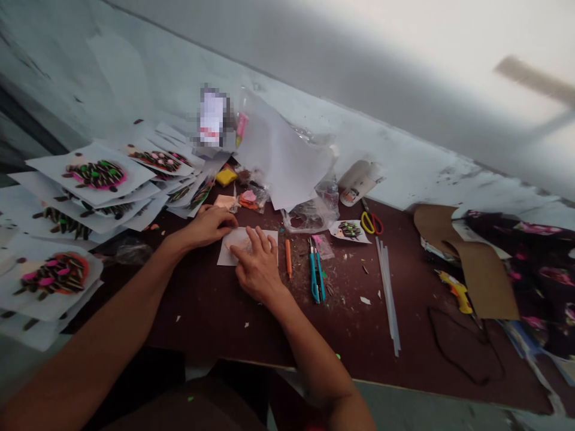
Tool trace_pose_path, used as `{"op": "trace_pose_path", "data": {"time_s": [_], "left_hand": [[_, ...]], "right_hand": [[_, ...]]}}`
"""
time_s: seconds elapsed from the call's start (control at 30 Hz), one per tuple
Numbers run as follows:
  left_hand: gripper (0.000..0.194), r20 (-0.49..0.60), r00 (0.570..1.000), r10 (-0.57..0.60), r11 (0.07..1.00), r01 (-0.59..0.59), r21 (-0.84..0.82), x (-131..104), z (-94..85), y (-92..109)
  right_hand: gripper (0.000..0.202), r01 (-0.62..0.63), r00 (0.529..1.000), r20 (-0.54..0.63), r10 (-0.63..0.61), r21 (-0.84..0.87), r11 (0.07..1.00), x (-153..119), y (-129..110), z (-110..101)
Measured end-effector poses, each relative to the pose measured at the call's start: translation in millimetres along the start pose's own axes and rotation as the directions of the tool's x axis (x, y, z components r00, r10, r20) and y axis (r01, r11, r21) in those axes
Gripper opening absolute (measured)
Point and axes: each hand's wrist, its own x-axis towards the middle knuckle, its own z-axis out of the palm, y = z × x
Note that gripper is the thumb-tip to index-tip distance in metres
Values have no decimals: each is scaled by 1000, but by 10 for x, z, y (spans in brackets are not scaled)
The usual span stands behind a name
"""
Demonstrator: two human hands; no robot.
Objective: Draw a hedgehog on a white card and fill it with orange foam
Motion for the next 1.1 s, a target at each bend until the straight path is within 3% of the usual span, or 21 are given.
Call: {"op": "trace_pose_path", "data": {"time_s": [0.2, 0.37, 0.63, 0.87, 1.1], "left_hand": [[23, 15, 1000, 5, 1000, -5, -4, 4, -10, 4], [23, 15, 1000, -2, 1000, 2, 4, 6, -3, 2], [25, 35, 999, -18, 1000, 18, -4, 7, -22, 42], [24, 1, 1000, -12, 1000, 12, 18, 3, -7, 40], [22, 9, 1000, -7, 999, 7, -44, -1, -11, 2]], "right_hand": [[48, 32, 996, 82, -30, -24, 999, 64, -64, 26], [45, 97, 992, 82, -93, -44, 994, 90, -44, 30], [49, 20, 999, 39, -19, -36, 999, 104, -65, 79], [43, 80, 996, 45, -77, -70, 994, 128, -87, 57], [31, -56, 991, -126, 50, -42, 998, 32, 73, -38]]}}
